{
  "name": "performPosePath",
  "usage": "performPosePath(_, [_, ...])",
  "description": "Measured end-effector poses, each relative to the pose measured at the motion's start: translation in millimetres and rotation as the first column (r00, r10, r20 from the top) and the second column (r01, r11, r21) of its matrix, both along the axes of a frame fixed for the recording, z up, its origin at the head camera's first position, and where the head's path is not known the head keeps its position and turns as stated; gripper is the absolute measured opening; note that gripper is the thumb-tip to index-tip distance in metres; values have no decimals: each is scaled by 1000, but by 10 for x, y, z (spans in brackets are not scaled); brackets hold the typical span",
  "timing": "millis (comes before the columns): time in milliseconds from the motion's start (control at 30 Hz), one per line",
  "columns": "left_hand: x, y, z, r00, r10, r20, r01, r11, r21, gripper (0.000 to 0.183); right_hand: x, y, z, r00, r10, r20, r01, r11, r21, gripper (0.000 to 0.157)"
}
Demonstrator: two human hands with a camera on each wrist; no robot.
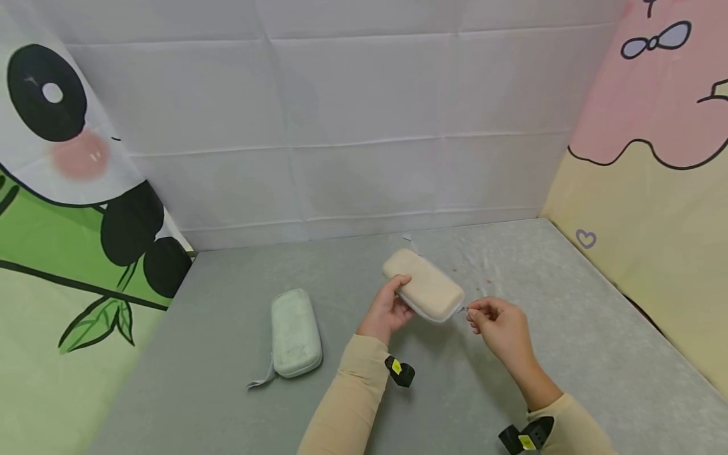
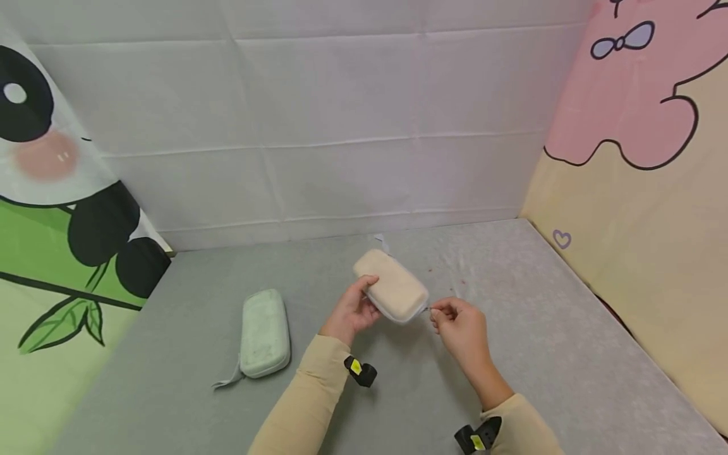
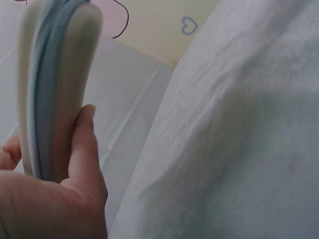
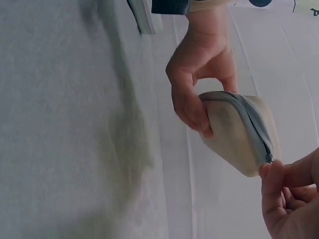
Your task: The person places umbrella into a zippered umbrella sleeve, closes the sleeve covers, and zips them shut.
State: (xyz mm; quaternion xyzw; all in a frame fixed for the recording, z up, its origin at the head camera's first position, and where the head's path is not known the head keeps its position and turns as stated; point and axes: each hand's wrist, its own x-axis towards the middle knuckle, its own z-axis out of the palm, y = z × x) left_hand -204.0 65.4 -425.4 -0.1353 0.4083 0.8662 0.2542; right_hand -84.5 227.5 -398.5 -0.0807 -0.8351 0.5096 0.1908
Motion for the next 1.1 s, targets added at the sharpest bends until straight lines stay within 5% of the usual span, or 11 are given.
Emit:
performPosePath(233, [-3,-29,32,998,-42,-55,39,998,-58,54,-38,100,27,999,-29,27,30,999,-28,7])
performPosePath(500, [7,-6,16,995,20,-100,-27,997,-66,50,-60,83,-20,999,-41,23,42,998,-42,6])
performPosePath(1100, [44,60,29,987,141,-72,-144,989,-38,57,-47,7,-57,998,-56,11,56,996,-62,5])
